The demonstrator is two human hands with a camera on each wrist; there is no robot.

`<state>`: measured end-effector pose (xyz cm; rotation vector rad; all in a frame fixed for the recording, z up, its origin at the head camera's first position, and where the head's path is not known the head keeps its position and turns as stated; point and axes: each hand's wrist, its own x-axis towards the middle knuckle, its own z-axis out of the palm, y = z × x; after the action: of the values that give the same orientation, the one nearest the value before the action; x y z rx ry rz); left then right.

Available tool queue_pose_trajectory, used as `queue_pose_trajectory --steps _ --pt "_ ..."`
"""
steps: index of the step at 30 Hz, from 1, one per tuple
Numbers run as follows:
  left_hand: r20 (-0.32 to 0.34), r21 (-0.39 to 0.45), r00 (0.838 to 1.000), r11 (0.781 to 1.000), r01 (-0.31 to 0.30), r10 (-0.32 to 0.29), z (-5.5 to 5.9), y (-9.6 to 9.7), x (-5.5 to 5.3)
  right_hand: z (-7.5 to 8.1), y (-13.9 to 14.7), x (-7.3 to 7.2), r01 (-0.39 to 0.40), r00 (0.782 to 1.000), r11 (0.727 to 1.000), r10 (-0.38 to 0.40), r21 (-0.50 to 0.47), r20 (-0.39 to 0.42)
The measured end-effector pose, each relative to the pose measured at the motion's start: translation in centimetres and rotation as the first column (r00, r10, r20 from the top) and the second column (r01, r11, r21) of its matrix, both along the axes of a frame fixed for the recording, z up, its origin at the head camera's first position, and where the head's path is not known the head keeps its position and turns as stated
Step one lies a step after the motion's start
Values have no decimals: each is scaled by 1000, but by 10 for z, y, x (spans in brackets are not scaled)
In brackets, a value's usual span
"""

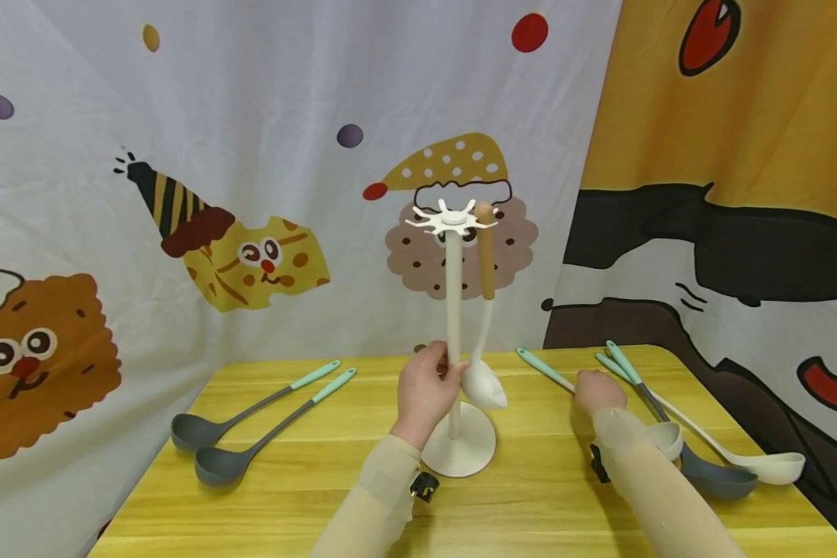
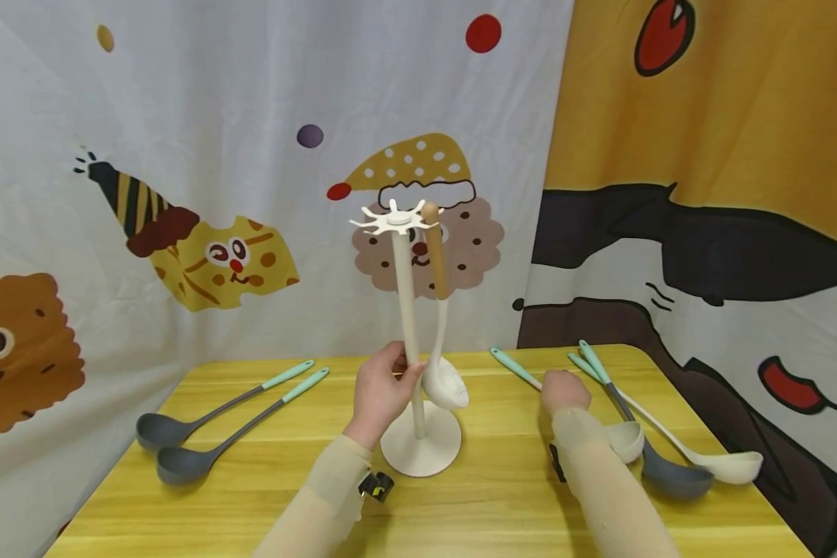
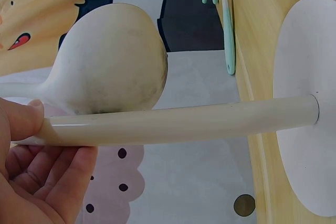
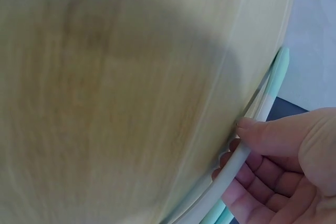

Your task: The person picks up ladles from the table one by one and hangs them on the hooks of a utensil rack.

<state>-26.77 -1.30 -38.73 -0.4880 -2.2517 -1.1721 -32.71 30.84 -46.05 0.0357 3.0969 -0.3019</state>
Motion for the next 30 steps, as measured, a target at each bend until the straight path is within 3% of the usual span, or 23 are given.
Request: queue_pose_trajectory --steps 15,30 --pt "4 -8 1000 1000 -4 4 1 0 1 4 -7 3 25 1000 1000 -25 -17 13" --pt "-4 -4 1000 1000 2 -2 2 0 2 5 -23 4 -24 1000 1000 24 -19 -5"
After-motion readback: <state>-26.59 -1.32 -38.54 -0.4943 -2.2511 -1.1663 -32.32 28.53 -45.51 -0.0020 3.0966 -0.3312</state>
